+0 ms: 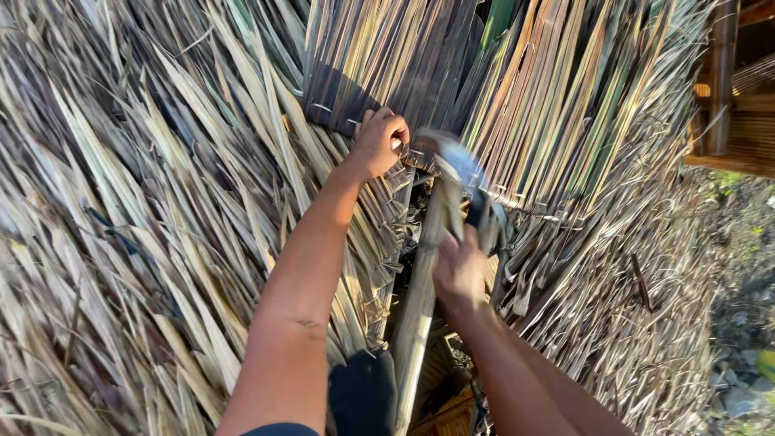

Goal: The person installs thatched roofing material on a roof structure. They position bundles of dried palm leaves, align them with the existing thatch, and secure them using a hammer and nails. The person repeatedly retrieves nails from a container and hammers them into the bamboo frame to fasten the thatch.

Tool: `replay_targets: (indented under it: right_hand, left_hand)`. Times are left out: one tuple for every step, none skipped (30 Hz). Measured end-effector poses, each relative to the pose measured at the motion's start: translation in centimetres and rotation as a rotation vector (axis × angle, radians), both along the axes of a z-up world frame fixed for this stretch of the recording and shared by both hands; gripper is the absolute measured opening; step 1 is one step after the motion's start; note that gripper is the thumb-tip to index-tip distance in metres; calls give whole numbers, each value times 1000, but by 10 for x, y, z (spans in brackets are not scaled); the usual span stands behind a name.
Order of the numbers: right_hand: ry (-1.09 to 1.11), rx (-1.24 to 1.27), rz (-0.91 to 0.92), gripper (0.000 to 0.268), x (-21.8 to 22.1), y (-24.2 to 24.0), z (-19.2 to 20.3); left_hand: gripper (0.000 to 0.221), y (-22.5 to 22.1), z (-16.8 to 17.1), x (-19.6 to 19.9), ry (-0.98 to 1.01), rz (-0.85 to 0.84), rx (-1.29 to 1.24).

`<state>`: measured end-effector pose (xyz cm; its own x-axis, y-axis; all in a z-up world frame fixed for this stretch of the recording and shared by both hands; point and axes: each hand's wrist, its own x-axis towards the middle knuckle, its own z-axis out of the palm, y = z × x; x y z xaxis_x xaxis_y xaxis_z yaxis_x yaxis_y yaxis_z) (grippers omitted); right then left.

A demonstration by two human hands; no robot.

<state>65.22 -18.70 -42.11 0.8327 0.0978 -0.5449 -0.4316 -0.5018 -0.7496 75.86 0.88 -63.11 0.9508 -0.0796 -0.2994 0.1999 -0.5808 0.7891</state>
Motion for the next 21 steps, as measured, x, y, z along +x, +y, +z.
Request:
replay_targets:
  right_hand:
    - [218, -442, 84, 52, 1, -1, 0]
    - [223, -461, 15, 52, 1, 0, 2]
    - [195, -463, -48, 53, 12, 1, 1]
    - [168, -464, -111, 54, 19, 0, 5]
    - [10, -303, -152, 54, 7, -1, 15]
    - [-145, -141, -194, 54, -4, -2, 22]
    - [-305, 7, -247, 54, -13, -6, 27]
    - [-371, 1, -178, 58, -21, -10, 29]
    - [-455, 13, -105, 65, -16, -8, 21]
    - [-539, 24, -31, 74, -11, -4, 11]
    - [-278, -158, 11, 65, -10, 1, 0]
    - [-12, -334, 54, 59, -6, 7, -15]
    - [239, -507, 94, 56, 1, 6, -27]
    - [149, -498, 60, 56, 4, 1, -31]
    - [51, -483, 30, 55, 5, -1, -31]
    - [-47, -467, 1, 55, 4, -3, -27]
    - [-7, -429, -39, 55, -7, -6, -15]
    - [33, -392, -80, 55, -14, -8, 0]
    - [39, -348, -136, 55, -9, -7, 11]
    - [154, -236, -265, 51, -14, -6, 28]
    - [237, -110, -391, 47, -12, -4, 43]
  left_hand:
    - [24, -3, 4, -1, 67, -10, 7]
    - [25, -4, 7, -4, 58, -11, 12]
    - [26, -1, 8, 9, 20, 1, 32]
    - [27, 2, 9, 22, -18, 13, 52]
    - [26, 5, 10, 10, -41, 18, 35]
    - [25, 7, 10, -2, -64, 24, 17]
    - [24, 0, 8, -8, -91, 20, -15]
    - [24, -6, 6, -13, -53, 17, -27]
    - [24, -4, 4, -4, -37, 19, -24]
    - [23, 0, 4, 4, -20, 21, -22]
    - [24, 1, 3, 2, 7, 29, -15]
    - [24, 3, 3, 0, 35, 37, -9]
    - [24, 1, 1, 7, 45, 45, -6]
    - [23, 0, 0, 13, 43, 26, 10]
    - [22, 0, 1, 14, 34, 13, 30]
    - [22, 0, 3, 15, 25, 0, 50]
    - [22, -2, 5, 2, 26, -1, 42]
    - [23, -4, 10, -11, 26, -2, 34]
    - [24, -4, 16, 1, -9, -10, 32]
    - [22, -7, 25, 2, 0, -54, 122]
    - [20, -12, 37, -1, -23, -95, 217]
